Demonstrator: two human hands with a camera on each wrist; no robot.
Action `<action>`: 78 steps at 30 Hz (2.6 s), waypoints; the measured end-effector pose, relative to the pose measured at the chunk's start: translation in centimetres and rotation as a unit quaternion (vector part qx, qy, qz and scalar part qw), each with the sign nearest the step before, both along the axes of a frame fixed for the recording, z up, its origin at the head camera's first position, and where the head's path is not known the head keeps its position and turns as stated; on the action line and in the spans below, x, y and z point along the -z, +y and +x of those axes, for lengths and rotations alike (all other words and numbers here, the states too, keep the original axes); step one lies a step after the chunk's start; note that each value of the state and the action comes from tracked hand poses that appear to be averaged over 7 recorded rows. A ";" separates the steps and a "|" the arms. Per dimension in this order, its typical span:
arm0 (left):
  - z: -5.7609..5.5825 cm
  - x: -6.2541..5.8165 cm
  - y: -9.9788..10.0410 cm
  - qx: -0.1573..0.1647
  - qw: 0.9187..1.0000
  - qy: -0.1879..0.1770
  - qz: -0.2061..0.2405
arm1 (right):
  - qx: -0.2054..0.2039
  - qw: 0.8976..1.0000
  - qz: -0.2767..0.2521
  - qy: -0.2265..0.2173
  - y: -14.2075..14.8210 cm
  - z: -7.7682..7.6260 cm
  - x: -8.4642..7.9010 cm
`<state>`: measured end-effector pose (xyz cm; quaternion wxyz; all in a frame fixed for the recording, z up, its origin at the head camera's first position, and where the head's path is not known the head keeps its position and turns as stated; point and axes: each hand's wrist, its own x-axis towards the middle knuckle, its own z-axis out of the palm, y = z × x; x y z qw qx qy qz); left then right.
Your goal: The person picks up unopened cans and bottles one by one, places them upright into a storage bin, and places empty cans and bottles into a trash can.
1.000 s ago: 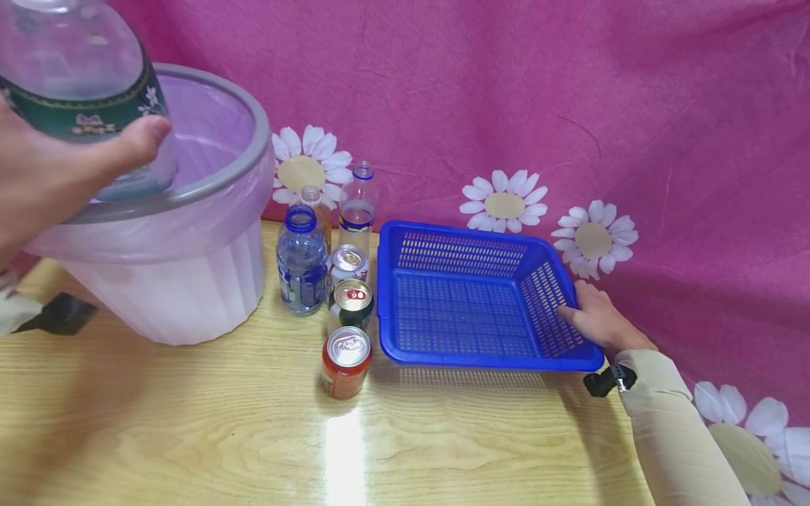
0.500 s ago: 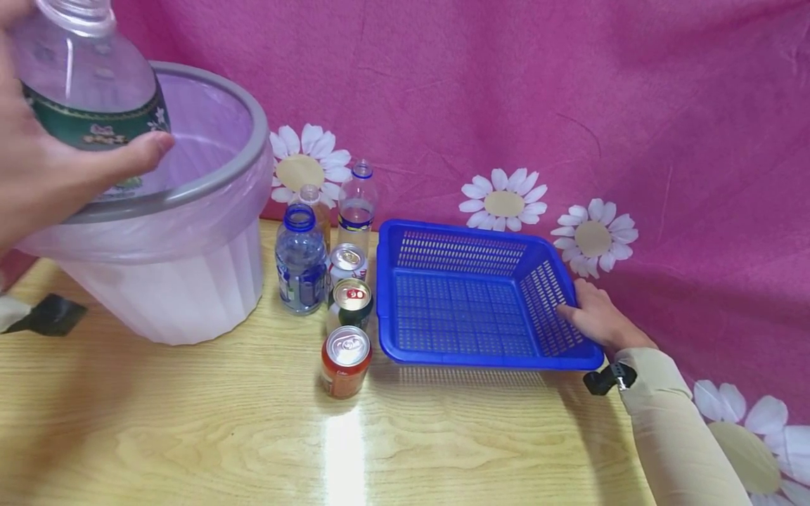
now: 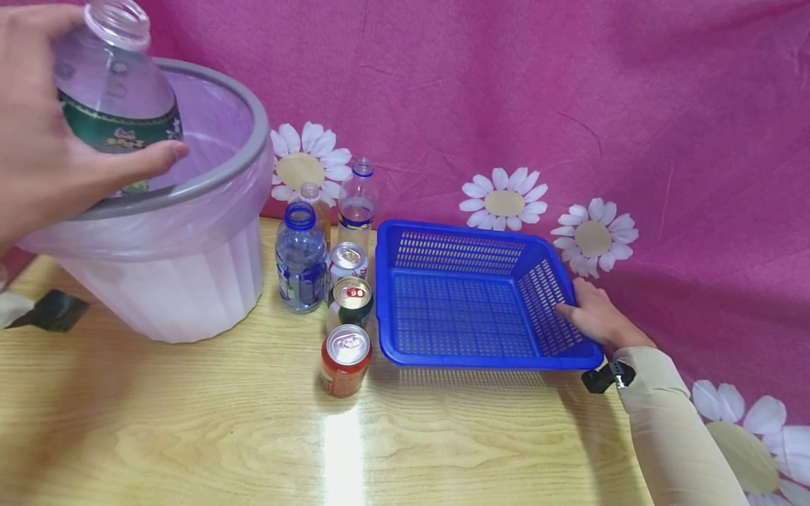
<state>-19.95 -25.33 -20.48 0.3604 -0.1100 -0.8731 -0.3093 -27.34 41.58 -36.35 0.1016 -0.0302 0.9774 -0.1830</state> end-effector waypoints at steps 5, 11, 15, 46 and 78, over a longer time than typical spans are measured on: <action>0.0 0.0 -0.1 -0.017 0.999 -0.024 -0.015 | 0.000 1.000 -0.001 -0.002 -0.2 0.0 -0.1; -0.3 0.1 -0.2 -0.019 1.000 -0.014 -0.011 | 0.006 1.000 -0.009 -0.020 -0.3 -0.2 -0.2; -0.3 0.0 -0.2 -0.022 0.999 -0.023 -0.019 | 0.006 1.000 -0.017 -0.020 -0.3 -0.2 -0.2; -0.5 -0.4 -0.3 -0.036 0.982 -0.161 -0.092 | -0.013 1.000 0.014 0.018 -0.6 -0.4 0.1; -0.8 -0.4 -0.4 -0.039 0.982 -0.160 -0.094 | -0.010 1.000 0.013 0.019 -0.6 -0.2 0.1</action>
